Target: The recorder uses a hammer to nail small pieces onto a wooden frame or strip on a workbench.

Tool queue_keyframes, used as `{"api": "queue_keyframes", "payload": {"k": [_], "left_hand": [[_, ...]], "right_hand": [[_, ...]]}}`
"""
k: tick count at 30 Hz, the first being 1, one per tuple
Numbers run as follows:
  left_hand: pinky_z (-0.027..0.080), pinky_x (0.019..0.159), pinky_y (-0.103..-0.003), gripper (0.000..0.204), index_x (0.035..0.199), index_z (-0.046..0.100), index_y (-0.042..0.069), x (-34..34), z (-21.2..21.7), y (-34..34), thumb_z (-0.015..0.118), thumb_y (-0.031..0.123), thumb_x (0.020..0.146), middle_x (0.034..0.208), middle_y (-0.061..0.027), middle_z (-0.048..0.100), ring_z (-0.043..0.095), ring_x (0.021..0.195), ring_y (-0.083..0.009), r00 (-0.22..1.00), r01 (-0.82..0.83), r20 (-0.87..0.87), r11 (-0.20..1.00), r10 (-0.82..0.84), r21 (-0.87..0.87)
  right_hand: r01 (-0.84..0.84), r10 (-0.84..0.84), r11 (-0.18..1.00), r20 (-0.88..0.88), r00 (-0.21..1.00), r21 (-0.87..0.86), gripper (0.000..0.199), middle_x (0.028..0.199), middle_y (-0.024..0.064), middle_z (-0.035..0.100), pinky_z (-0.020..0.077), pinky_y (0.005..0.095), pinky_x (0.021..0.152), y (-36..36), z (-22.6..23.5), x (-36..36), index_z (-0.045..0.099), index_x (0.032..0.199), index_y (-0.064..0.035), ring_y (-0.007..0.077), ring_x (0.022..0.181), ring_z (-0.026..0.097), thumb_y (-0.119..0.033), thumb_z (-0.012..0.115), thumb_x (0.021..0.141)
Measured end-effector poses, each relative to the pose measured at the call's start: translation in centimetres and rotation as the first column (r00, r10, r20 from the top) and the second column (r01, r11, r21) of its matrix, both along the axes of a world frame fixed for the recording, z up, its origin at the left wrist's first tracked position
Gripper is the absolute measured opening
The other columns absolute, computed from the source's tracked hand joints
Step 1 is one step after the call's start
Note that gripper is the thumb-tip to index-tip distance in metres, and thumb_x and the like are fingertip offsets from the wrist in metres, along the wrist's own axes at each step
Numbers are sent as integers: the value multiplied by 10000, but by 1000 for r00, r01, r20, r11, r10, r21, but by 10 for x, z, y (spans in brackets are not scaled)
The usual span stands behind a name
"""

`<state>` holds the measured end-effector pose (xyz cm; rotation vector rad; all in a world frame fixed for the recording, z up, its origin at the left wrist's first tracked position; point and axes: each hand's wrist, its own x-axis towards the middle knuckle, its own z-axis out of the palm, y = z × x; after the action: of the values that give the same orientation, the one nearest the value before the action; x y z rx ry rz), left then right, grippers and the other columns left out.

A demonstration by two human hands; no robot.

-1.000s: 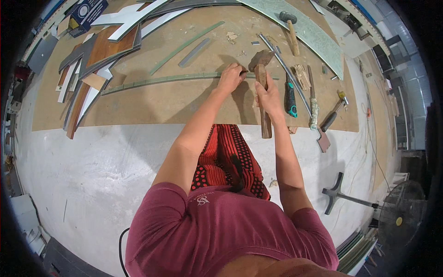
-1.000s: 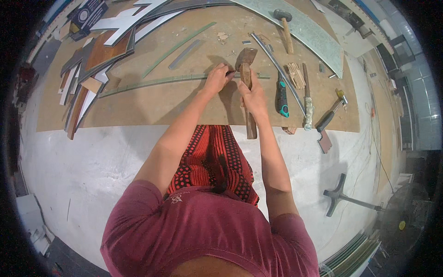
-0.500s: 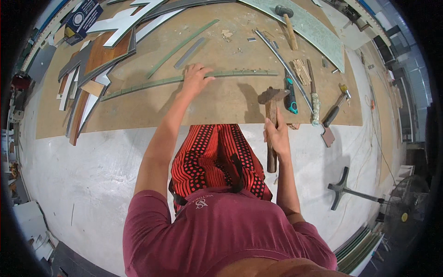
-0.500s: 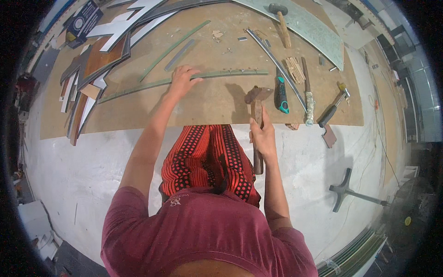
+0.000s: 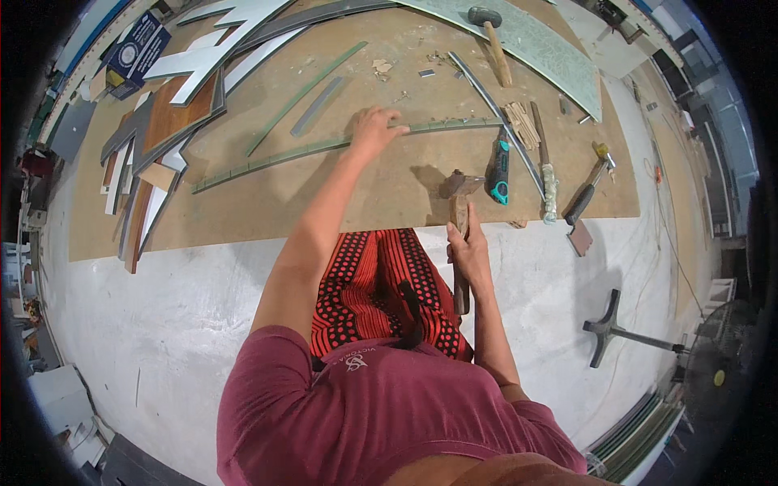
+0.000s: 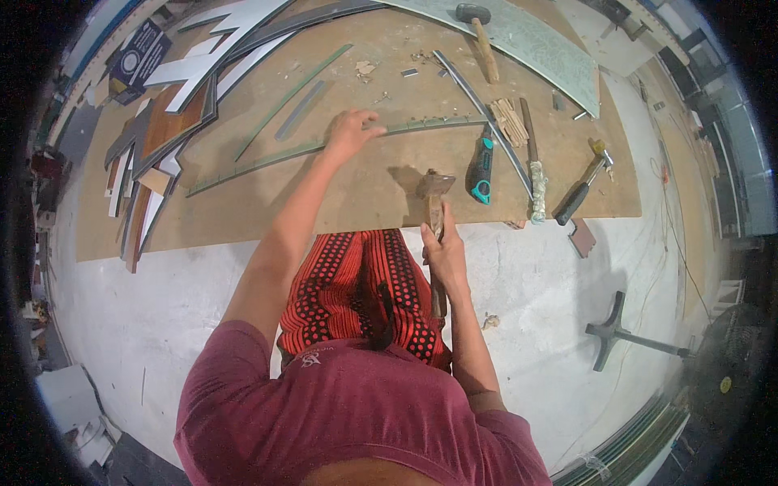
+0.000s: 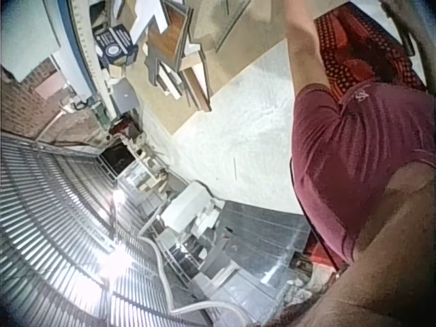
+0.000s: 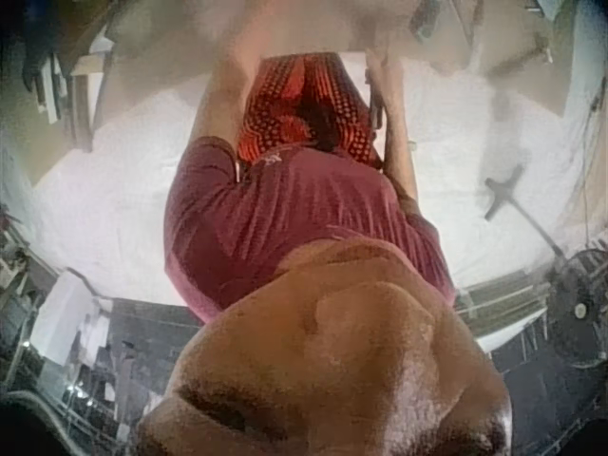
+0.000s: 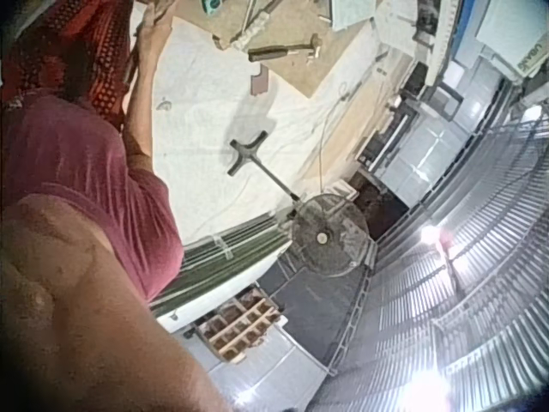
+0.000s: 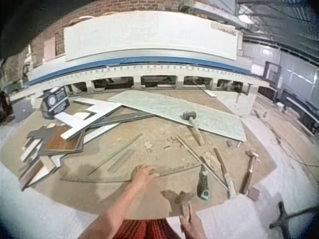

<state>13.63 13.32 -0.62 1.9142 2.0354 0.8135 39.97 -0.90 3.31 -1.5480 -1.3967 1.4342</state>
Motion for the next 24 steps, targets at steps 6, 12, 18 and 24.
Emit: {"api": "queue_keyframes", "payload": {"k": [6,12,18,24], "left_hand": [[394,937,-511,362,1029,688,101,-16,-22,89,661,384,806,1180,-159,577,491,1155,-345,959,-136,229,981,166,-141],[376,965,-511,259,988,707,130,13,1,103,629,298,807,1170,-159,603,495,1178,-346,932,-356,-127,920,338,-165],[486,803,-401,278,918,699,87,-14,12,86,659,316,767,952,-140,682,645,921,-274,963,-119,230,989,138,-93],[495,730,-341,271,938,690,58,-21,-2,56,649,280,789,836,-126,688,660,801,-235,907,-144,399,990,133,-3]], "right_hand": [[-101,98,994,63,993,35,596,682,31,500,440,264,460,-1,-8,-1,276,1453,-92,102,528,497,-223,552,941],[-40,40,999,-28,999,11,594,660,29,502,423,263,447,-1,-24,3,268,1446,-82,96,521,494,-233,548,945],[-99,91,994,128,988,50,613,658,93,553,454,319,499,-1,-13,2,245,1463,-107,157,506,519,-244,539,943],[-70,69,997,52,996,14,618,657,78,552,454,301,494,1,-19,3,243,1466,-122,152,513,521,-245,544,941]]}}
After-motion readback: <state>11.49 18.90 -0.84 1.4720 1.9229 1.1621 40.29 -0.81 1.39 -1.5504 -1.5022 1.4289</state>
